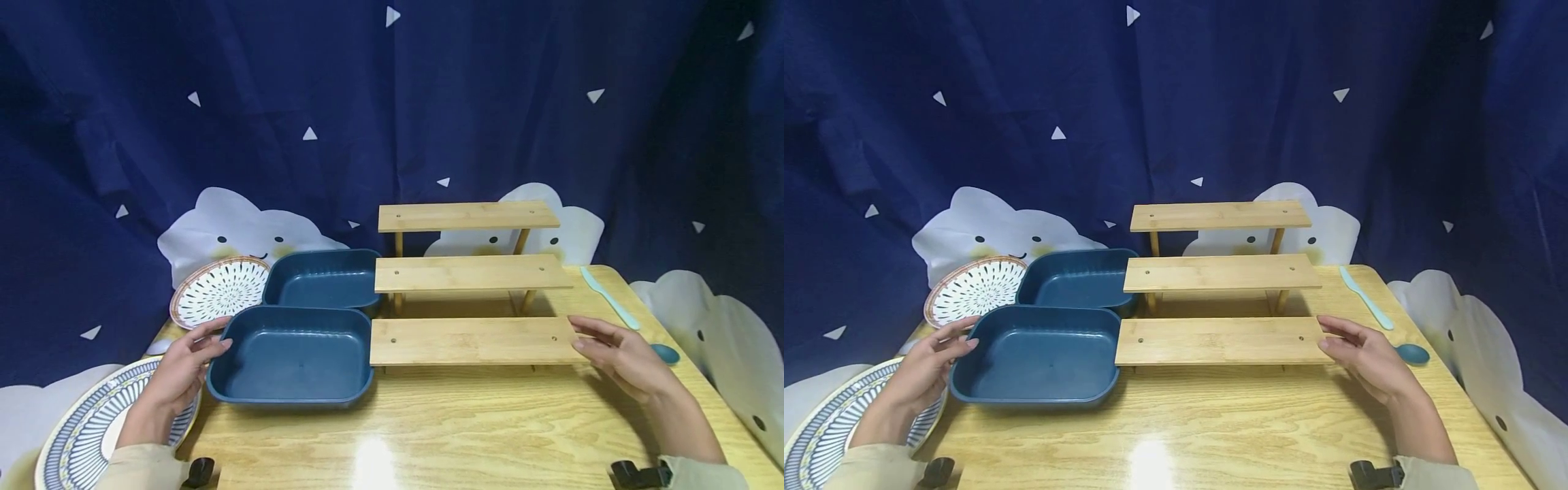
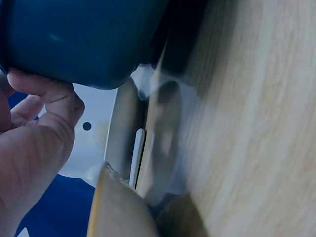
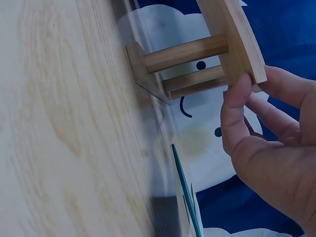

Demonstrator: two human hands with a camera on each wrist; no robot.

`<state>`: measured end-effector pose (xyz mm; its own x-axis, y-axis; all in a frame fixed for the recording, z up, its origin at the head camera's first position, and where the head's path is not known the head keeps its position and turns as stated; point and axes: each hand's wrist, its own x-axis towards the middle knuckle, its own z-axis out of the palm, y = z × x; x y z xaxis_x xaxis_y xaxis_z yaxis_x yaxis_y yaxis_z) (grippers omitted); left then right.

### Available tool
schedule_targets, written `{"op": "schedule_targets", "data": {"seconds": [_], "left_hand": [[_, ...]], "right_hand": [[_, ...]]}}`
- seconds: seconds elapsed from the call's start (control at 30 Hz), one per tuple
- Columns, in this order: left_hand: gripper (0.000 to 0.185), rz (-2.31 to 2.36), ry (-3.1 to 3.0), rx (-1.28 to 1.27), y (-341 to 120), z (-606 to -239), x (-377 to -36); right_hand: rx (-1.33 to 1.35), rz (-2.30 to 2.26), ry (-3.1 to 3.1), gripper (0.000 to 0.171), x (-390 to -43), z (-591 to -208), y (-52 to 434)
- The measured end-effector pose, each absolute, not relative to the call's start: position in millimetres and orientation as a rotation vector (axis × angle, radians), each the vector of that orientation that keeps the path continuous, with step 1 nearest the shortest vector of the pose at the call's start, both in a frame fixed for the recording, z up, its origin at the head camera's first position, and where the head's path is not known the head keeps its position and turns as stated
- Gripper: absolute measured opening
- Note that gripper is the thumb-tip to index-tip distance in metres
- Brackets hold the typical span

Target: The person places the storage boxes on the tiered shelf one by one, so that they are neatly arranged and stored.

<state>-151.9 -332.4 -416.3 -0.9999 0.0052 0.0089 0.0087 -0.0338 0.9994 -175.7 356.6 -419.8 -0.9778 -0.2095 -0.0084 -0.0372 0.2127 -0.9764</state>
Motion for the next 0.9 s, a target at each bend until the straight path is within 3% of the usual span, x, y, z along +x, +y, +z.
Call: {"op": "schedule_targets", "data": {"seconds": [0.6,0.9], "left_hand": [[0.043,-2.336,-1.917,-0.169,-344,-381,-139],[0.043,-2.454,-1.786,-0.206,-328,-359,-140]], "right_hand": [[-0.269,-1.911,2.279,0.052,-176,-420,360],[-0.277,-1.899,2.279,0.053,-177,-423,362]]}}
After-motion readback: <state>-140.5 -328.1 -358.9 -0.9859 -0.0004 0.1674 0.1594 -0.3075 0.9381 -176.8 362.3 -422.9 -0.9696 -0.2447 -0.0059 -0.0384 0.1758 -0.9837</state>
